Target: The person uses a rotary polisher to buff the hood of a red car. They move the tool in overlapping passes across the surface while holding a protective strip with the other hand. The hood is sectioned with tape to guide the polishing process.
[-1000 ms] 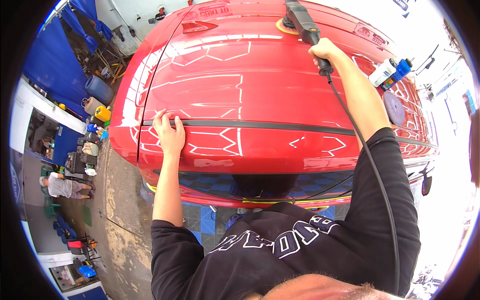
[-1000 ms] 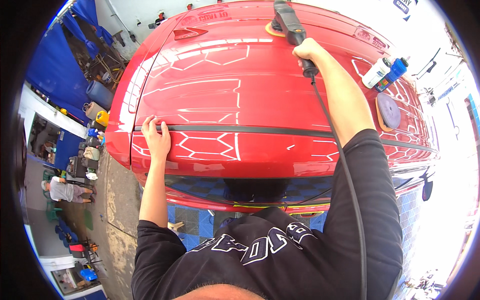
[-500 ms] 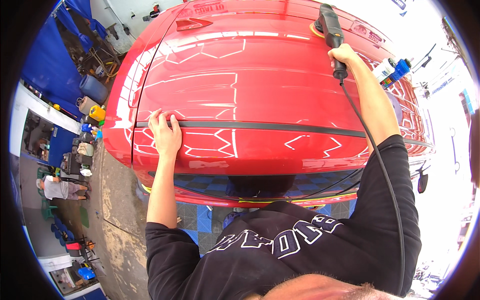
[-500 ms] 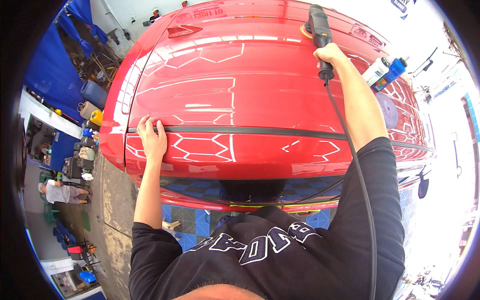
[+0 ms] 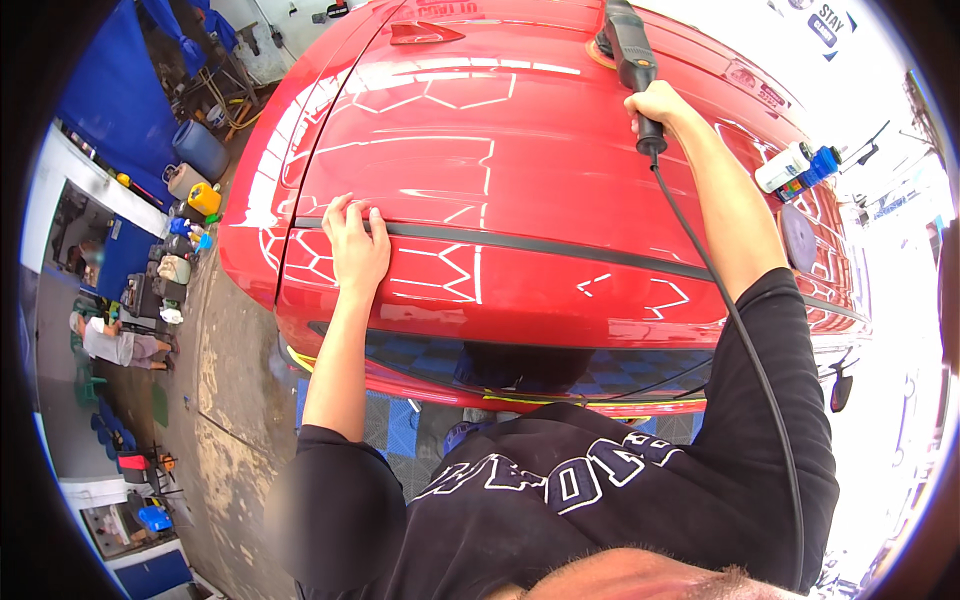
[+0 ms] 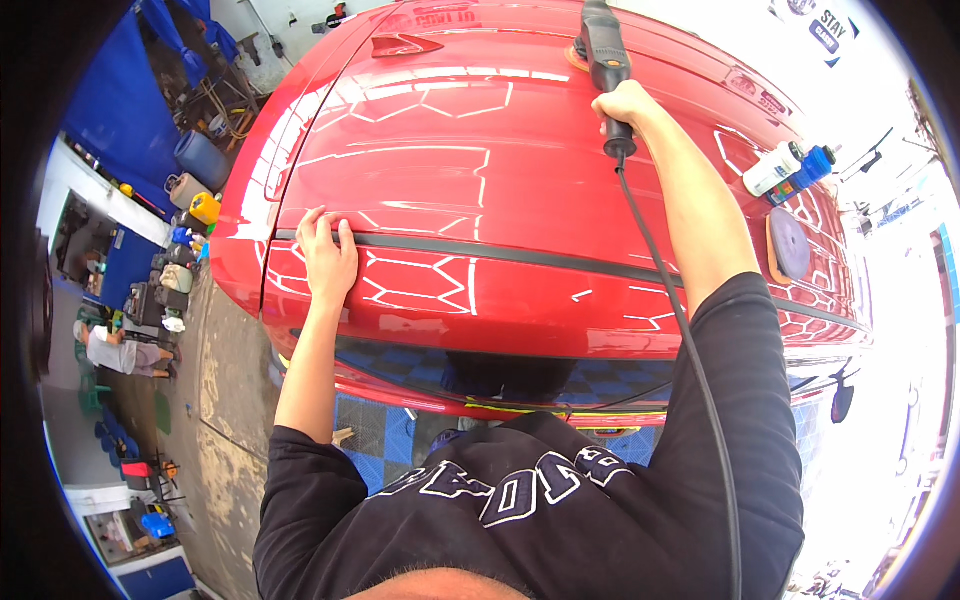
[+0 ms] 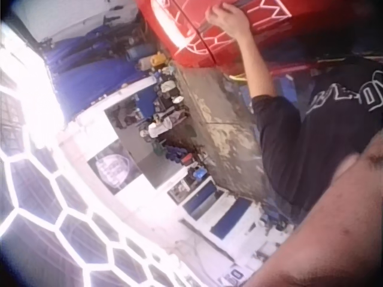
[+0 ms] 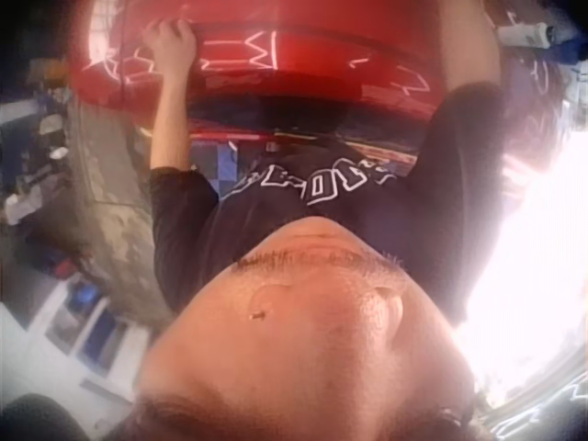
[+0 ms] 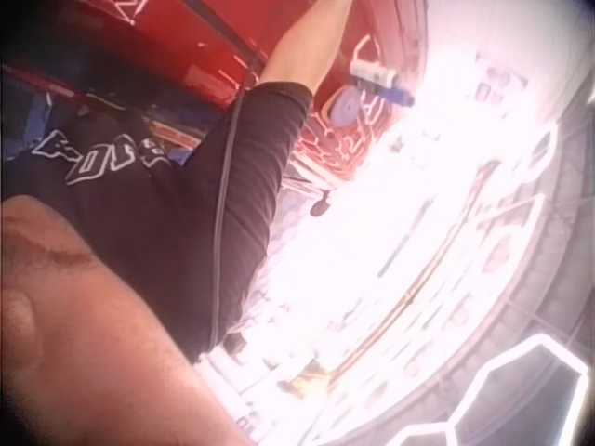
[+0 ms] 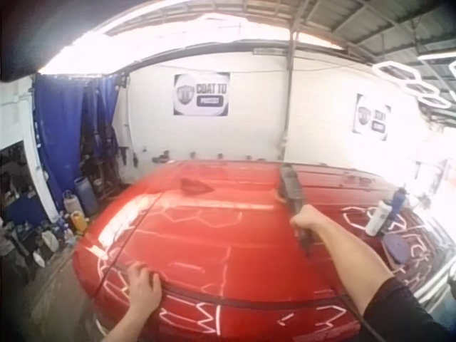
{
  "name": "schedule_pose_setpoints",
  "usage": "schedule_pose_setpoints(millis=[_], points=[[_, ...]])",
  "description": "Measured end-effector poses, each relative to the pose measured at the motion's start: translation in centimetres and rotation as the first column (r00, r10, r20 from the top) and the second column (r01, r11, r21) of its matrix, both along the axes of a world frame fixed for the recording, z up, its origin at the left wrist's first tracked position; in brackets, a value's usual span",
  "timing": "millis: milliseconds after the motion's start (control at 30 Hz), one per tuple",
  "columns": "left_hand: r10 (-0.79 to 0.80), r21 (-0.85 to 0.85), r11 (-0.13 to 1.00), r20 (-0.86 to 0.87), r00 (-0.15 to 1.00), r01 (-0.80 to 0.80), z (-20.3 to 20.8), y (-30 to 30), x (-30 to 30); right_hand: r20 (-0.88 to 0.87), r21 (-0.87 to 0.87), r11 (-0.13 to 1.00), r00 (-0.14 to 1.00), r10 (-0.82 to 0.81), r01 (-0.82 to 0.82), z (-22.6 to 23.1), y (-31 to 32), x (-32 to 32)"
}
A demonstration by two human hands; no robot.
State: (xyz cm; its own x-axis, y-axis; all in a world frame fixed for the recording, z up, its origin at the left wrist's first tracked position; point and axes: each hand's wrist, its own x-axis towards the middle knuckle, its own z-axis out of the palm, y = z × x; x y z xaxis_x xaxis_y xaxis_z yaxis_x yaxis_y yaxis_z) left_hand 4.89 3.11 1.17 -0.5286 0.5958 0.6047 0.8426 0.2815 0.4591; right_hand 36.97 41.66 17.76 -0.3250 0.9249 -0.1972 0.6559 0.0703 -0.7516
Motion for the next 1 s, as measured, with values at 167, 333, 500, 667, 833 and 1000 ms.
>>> schedule_pose_setpoints(millis=[167, 333, 500, 667, 833, 1000], points=[[0.000, 0.009, 1.000, 0.010, 1.000, 0.000, -0.2, 0.1, 0.0, -0.059, -0.046, 0.997, 0.997, 0.057, -0.059, -0.6, -0.9, -3.2], [-0.009, 0.020, 1.000, 0.008, 1.000, 0.009, -0.1, -0.1, -0.2, -0.065, -0.062, 0.989, 0.989, 0.129, -0.133, -0.6, -2.0, -6.9], [-0.007, 0.030, 1.000, -0.005, 1.000, 0.007, -0.1, 0.0, -0.2, -0.077, -0.046, 0.981, 0.980, 0.183, -0.187, 0.0, -2.7, -10.9], [-0.020, 0.046, 0.999, 0.005, 1.000, 0.020, -0.1, 0.1, -0.5, -0.053, -0.063, 0.965, 0.967, 0.251, -0.254, 0.0, -3.3, -14.0], [-0.027, 0.050, 0.998, 0.011, 1.000, 0.027, 0.0, -0.1, -0.5, -0.131, -0.064, 0.943, 0.939, 0.318, -0.328, 2.0, -5.6, -15.9], [-0.021, 0.054, 0.998, 0.022, 1.000, 0.020, -0.2, -0.5, -0.4, -0.062, -0.055, 0.933, 0.934, 0.352, -0.355, 3.7, -6.5, -17.1]])
